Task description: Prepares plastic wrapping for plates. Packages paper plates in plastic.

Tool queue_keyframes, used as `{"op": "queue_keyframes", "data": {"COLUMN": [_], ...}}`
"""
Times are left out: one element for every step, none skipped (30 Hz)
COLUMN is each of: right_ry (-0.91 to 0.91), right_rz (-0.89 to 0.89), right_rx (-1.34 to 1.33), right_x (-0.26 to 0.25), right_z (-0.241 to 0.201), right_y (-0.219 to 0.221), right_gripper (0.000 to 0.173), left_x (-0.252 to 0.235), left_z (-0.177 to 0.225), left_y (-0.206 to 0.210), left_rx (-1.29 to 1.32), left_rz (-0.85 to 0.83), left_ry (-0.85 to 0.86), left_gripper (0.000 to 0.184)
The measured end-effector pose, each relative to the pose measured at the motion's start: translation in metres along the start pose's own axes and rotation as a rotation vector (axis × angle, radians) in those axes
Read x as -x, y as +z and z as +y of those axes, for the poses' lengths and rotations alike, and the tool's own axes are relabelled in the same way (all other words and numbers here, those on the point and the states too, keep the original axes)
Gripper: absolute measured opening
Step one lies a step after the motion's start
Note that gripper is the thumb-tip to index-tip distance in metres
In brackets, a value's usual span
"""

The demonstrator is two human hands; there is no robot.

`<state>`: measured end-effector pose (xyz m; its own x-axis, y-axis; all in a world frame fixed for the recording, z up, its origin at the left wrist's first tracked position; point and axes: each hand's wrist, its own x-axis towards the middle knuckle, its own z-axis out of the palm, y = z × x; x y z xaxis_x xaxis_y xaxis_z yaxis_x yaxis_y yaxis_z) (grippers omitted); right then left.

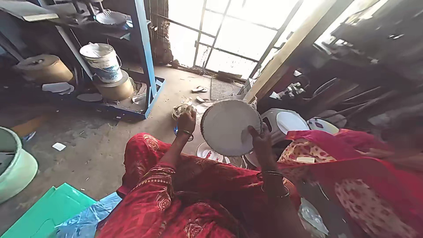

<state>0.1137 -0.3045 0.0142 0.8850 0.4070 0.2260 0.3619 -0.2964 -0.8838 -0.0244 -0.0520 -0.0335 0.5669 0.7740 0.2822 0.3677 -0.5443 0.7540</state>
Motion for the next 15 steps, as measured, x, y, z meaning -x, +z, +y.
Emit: {"op": "queue_keyframes", "data": {"right_ry": [0.010, 0.013, 0.019, 0.024, 0.018, 0.007, 0.001, -0.003, -0.016, -0.042, -0.071, -0.092, -0.099, -0.086, -0.062], "right_rz": [0.024, 0.037, 0.032, 0.024, 0.014, -0.010, -0.032, -0.055, -0.068, -0.080, -0.085, -0.089, -0.097, -0.104, -0.110], "right_rx": [-0.021, -0.042, -0.062, -0.084, -0.106, -0.124, -0.131, -0.123, -0.101, -0.073, -0.037, -0.008, 0.017, 0.036, 0.047], "right_x": [-0.001, -0.002, -0.002, -0.002, -0.002, -0.002, 0.000, 0.002, 0.003, 0.004, 0.004, 0.003, 0.003, 0.004, 0.005], "right_z": [0.003, 0.006, 0.008, 0.007, 0.006, 0.003, 0.000, -0.005, -0.008, -0.010, -0.013, -0.015, -0.017, -0.018, -0.022], "right_y": [0.001, 0.001, -0.001, -0.002, -0.004, -0.006, -0.008, -0.010, -0.012, -0.014, -0.016, -0.017, -0.018, -0.019, -0.020], "right_gripper": [0.053, 0.054, 0.058, 0.061, 0.061, 0.061, 0.061, 0.061, 0.059, 0.058, 0.056, 0.055, 0.056, 0.057, 0.059], "left_x": [-0.002, -0.003, -0.005, -0.007, -0.010, -0.011, -0.011, -0.009, -0.012, -0.017, -0.024, -0.035, -0.044, -0.048, -0.049], "left_z": [-0.003, -0.007, -0.011, -0.014, -0.015, -0.013, -0.009, -0.005, -0.006, -0.008, -0.008, -0.005, -0.006, -0.008, -0.003], "left_y": [0.000, 0.002, 0.004, 0.006, 0.007, 0.007, 0.003, -0.001, 0.000, 0.002, 0.004, 0.007, 0.010, 0.012, 0.011], "left_rx": [0.008, 0.039, 0.093, 0.168, 0.258, 0.359, 0.442, 0.507, 0.562, 0.603, 0.654, 0.729, 0.787, 0.833, 0.858], "left_rz": [0.038, 0.056, 0.058, 0.053, 0.034, 0.009, -0.049, -0.128, -0.193, -0.273, -0.363, -0.456, -0.549, -0.627, -0.673], "left_ry": [0.042, 0.072, 0.092, 0.105, 0.121, 0.140, 0.135, 0.118, 0.122, 0.118, 0.081, 0.003, -0.090, -0.169, -0.222], "left_gripper": [0.038, 0.036, 0.034, 0.035, 0.036, 0.038, 0.043, 0.049, 0.055, 0.061, 0.064, 0.064, 0.067, 0.071, 0.070]}}
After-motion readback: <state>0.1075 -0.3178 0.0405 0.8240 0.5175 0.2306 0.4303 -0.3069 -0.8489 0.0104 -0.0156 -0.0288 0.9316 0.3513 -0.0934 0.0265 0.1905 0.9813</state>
